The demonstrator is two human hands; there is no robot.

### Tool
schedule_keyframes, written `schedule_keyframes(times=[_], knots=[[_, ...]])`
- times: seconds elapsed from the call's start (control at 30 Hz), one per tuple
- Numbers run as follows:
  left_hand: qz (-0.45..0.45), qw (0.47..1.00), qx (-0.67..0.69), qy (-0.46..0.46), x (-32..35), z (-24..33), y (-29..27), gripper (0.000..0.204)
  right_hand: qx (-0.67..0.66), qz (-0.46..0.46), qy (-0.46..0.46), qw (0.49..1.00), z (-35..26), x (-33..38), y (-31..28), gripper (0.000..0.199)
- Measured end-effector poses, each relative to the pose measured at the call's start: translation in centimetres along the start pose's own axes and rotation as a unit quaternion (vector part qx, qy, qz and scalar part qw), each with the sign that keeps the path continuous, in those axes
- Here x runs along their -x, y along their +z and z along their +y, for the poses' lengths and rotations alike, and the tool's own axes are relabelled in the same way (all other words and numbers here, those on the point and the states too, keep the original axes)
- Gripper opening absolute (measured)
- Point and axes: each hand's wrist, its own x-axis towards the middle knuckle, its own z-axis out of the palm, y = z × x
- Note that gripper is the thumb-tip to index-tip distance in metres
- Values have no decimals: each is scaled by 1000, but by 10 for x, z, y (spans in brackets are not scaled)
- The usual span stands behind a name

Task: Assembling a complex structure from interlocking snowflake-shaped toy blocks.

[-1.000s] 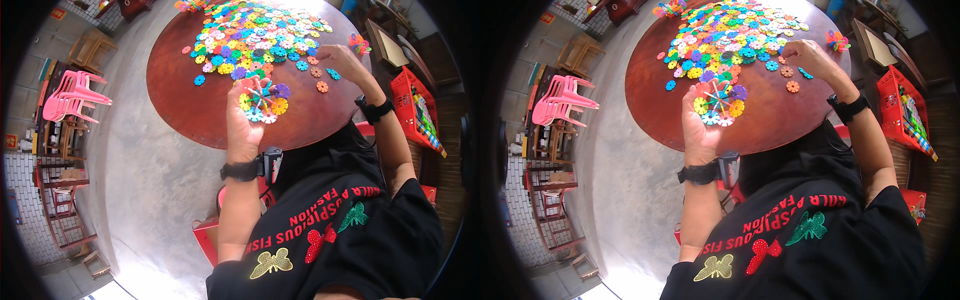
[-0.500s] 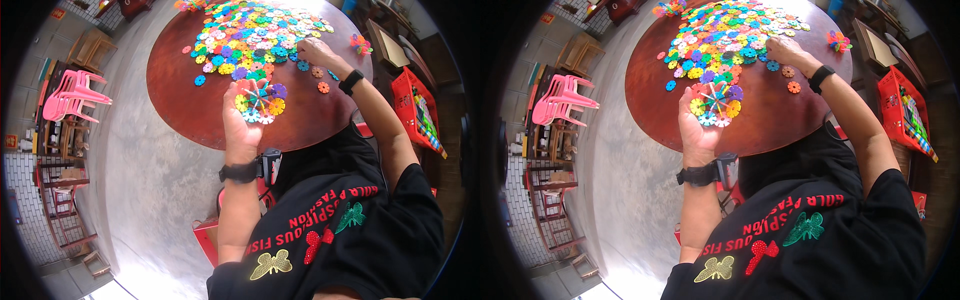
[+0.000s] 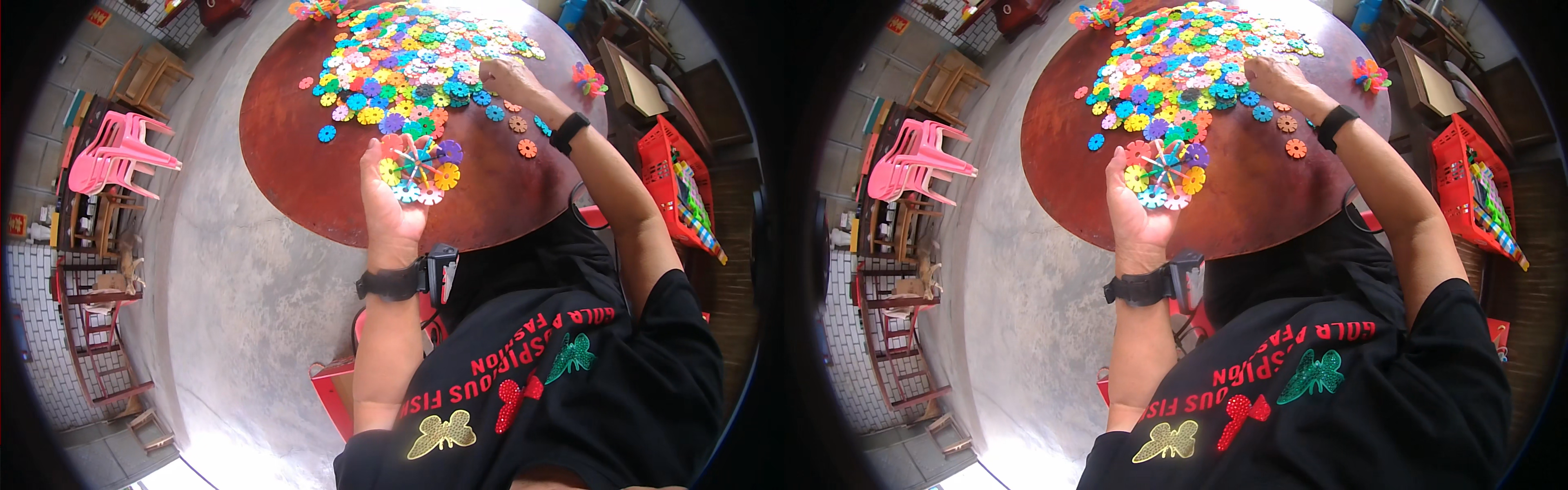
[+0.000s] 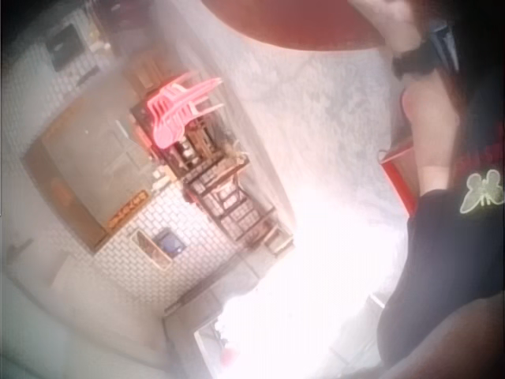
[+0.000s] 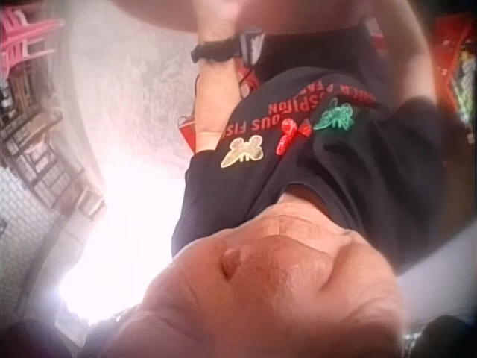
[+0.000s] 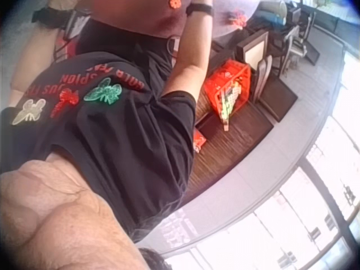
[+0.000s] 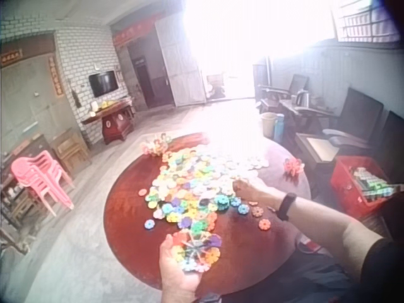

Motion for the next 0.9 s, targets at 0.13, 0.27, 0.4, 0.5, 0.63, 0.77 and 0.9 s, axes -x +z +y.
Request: schedule_keyframes(times=[0.13,0.27,0.4,0.5,0.63,0.77,0.9], knots=[[13,1000,-1,-8,-3,0,-2,33,-29,65,-80,994,7,-14,18,21],[3,1000,5,-17,-4,2,-8,32,-27,21,-80,996,-17,-13,17,29],[-4,1000,9,-10,-5,2,-6,32,-14,2,-77,997,-12,-15,16,27],[1,1000,14,-14,-4,2,-5,32,-39,21,-81,996,-9,-14,15,23],[5,1000,8,1,-1,4,-2,33,-92,20,-37,995,-9,-14,15,19],[-11,1000,0,-3,-2,3,-3,36,-191,-16,-23,981,1,-7,13,16],[-12,1000,5,3,-1,2,-1,39,-162,-80,-24,983,-3,-10,11,14]])
